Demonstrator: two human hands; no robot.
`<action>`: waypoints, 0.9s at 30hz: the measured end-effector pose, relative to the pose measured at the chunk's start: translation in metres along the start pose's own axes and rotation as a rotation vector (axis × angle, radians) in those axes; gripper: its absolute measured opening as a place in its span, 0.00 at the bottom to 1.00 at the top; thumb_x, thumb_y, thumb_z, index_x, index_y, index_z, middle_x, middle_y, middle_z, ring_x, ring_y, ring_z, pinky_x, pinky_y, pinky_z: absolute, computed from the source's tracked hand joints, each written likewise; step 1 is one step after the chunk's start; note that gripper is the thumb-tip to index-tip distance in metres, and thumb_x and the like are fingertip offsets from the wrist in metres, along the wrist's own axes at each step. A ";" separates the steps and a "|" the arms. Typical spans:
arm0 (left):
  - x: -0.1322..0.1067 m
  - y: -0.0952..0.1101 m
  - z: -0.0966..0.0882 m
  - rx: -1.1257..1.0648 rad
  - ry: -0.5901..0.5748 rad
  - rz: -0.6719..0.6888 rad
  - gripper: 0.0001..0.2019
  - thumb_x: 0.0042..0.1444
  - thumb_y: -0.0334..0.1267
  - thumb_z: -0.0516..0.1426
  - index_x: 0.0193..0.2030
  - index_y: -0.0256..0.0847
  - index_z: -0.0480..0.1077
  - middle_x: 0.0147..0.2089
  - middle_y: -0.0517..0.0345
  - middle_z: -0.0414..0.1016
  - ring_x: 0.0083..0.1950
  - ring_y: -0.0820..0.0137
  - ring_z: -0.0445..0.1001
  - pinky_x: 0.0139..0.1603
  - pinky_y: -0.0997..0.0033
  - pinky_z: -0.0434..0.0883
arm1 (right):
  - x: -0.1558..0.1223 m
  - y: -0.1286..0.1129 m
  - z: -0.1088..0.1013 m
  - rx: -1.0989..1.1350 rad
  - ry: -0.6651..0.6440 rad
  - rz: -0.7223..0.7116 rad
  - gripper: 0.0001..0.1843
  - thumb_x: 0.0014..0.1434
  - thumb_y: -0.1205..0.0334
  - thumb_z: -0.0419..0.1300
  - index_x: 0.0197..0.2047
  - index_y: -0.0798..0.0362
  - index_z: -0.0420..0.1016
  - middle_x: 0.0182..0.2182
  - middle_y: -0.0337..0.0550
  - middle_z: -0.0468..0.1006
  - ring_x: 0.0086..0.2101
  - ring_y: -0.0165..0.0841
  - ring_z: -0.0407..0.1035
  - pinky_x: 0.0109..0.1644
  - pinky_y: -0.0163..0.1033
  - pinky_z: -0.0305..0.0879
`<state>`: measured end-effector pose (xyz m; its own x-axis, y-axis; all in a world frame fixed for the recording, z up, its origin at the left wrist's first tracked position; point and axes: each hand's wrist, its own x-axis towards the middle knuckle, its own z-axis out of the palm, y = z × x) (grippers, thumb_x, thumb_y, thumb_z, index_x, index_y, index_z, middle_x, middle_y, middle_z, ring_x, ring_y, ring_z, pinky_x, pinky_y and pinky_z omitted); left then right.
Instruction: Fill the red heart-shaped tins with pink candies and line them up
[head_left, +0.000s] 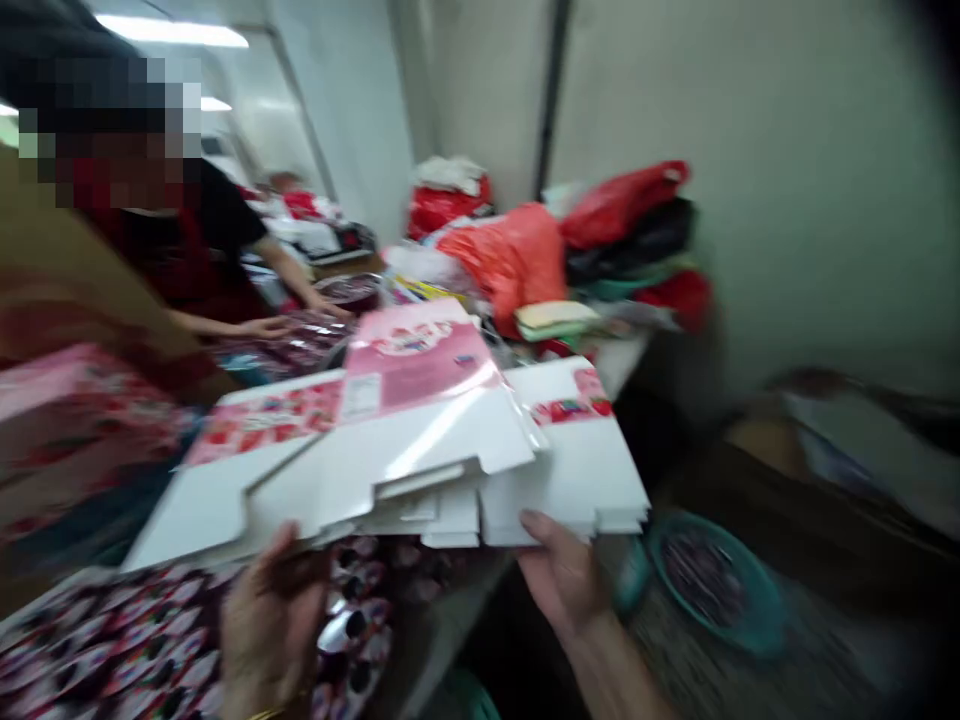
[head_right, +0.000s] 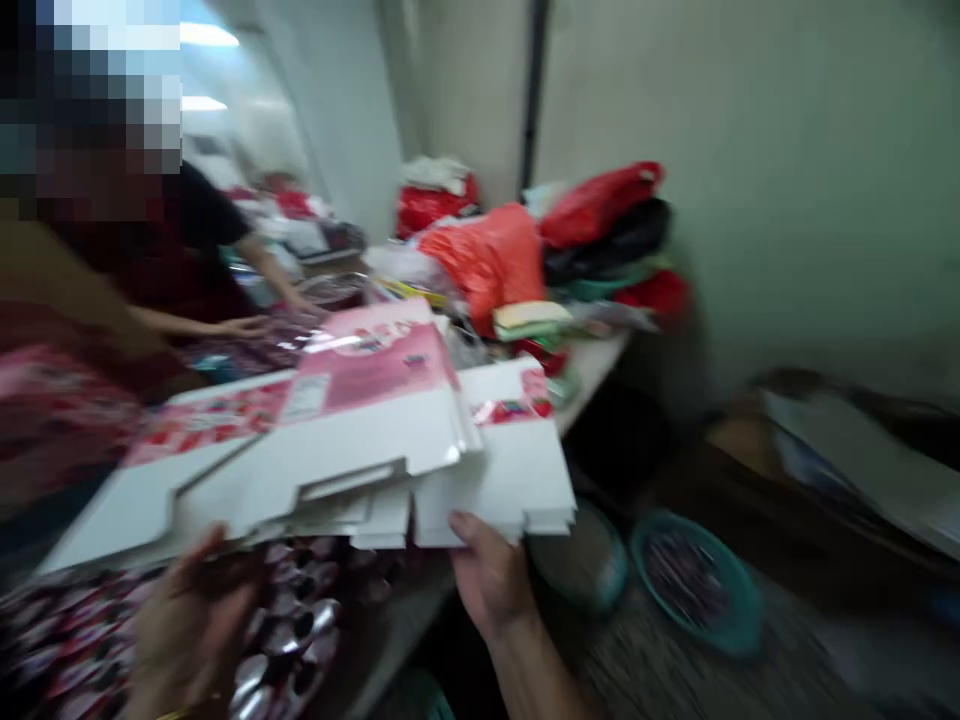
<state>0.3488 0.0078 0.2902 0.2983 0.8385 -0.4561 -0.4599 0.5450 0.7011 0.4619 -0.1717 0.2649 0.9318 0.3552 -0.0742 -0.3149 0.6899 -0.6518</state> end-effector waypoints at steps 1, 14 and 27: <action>-0.015 -0.002 0.002 0.028 -0.038 0.029 0.10 0.50 0.26 0.50 0.23 0.41 0.66 0.23 0.64 0.73 0.36 0.73 0.73 0.35 0.78 0.74 | -0.012 -0.012 -0.006 0.001 -0.016 -0.042 0.32 0.39 0.71 0.61 0.50 0.47 0.67 0.41 0.39 0.76 0.45 0.35 0.67 0.50 0.46 0.65; -0.252 -0.191 0.016 -0.010 -0.809 -0.191 0.15 0.41 0.24 0.58 0.39 0.36 0.68 0.38 0.55 0.74 0.41 0.67 0.73 0.41 0.66 0.71 | -0.212 -0.202 -0.224 -0.145 0.320 -0.577 0.27 0.41 0.74 0.59 0.48 0.51 0.67 0.45 0.38 0.73 0.44 0.32 0.67 0.47 0.43 0.68; -0.275 -0.428 -0.056 0.572 -0.437 -0.499 0.12 0.36 0.22 0.62 0.30 0.35 0.68 0.29 0.56 0.74 0.25 0.71 0.72 0.22 0.73 0.67 | -0.279 -0.159 -0.441 0.051 0.923 -0.310 0.35 0.39 0.71 0.63 0.52 0.42 0.63 0.42 0.31 0.75 0.38 0.28 0.70 0.35 0.32 0.71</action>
<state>0.4172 -0.4559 0.0845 0.7005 0.3635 -0.6142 0.2650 0.6666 0.6968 0.3318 -0.6592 0.0563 0.7429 -0.4654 -0.4811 -0.0188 0.7040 -0.7100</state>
